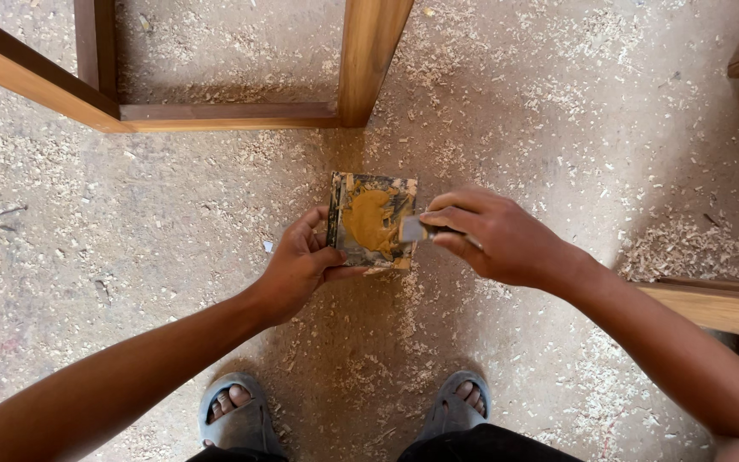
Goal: The person scoops wood filler from a bucket onto a putty knife, spreads it on a small board, then applies the filler to a rectangular wooden tabletop using the putty knife. The person works along the edges and surface of the tabletop, smoothing the filler into the wood grain.
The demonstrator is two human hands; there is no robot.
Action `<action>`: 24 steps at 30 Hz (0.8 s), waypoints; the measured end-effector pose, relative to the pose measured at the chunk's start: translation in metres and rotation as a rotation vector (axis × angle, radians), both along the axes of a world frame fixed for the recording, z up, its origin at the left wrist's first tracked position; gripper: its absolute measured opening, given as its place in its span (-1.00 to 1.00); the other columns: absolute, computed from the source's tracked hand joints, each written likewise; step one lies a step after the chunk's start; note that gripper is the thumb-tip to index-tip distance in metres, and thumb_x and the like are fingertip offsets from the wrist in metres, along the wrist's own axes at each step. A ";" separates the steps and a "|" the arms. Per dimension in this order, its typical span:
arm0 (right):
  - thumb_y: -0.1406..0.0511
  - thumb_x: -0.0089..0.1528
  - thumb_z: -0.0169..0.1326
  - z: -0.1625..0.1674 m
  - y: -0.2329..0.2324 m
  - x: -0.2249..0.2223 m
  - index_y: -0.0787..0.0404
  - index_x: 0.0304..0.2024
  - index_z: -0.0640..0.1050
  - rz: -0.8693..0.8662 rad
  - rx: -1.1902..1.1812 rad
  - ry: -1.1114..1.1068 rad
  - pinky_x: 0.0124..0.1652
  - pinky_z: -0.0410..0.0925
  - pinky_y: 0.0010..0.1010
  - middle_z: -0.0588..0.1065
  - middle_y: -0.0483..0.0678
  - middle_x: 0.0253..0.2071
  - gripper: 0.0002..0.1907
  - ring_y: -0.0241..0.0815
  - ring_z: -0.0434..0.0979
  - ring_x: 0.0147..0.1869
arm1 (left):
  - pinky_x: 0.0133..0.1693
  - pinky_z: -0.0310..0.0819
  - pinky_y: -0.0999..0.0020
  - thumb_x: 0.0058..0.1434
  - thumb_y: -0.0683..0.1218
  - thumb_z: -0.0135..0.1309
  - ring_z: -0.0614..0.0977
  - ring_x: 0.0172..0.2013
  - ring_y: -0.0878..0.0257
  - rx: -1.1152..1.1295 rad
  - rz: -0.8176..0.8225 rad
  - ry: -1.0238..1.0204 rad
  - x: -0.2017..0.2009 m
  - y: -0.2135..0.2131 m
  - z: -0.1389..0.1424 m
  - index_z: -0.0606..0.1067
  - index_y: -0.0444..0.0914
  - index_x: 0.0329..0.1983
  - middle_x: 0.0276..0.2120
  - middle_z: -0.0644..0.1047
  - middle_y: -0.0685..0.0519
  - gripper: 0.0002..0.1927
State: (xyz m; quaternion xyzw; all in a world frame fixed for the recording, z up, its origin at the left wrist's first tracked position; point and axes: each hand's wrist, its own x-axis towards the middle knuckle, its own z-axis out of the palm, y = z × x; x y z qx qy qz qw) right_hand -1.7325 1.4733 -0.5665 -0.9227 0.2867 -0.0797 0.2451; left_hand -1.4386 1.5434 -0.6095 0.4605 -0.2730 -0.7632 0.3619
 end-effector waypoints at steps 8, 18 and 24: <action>0.05 0.45 -0.24 -0.054 -0.011 -0.010 0.31 -0.15 0.50 -0.568 1.379 -0.398 -0.61 0.33 -0.46 0.52 -0.04 -0.51 -0.52 -0.27 0.51 -0.55 | 0.01 0.71 0.31 0.25 -0.43 -0.19 0.68 -0.01 0.05 0.010 -0.002 0.059 0.001 -0.001 0.005 0.15 -0.32 0.32 -0.03 0.57 -0.21 -0.45; 0.08 0.48 -0.25 -0.054 -0.019 -0.037 0.36 -0.12 0.52 -0.647 1.241 -0.251 -0.55 0.38 -0.41 0.51 0.02 -0.45 -0.51 -0.22 0.48 -0.50 | 0.01 0.71 0.26 0.21 -0.45 -0.23 0.66 0.01 0.03 0.033 0.035 0.119 0.007 -0.002 -0.004 0.17 -0.30 0.31 0.02 0.54 -0.19 -0.42; 0.15 0.46 -0.24 -0.016 -0.005 -0.025 0.19 0.22 0.47 -0.219 0.246 -0.051 -0.07 0.42 -0.19 0.47 0.11 -0.04 -0.58 -0.03 0.46 -0.01 | 0.00 0.70 0.30 0.25 -0.43 -0.21 0.67 0.01 0.06 0.021 0.015 0.069 0.006 -0.005 -0.005 0.17 -0.30 0.32 0.02 0.56 -0.16 -0.44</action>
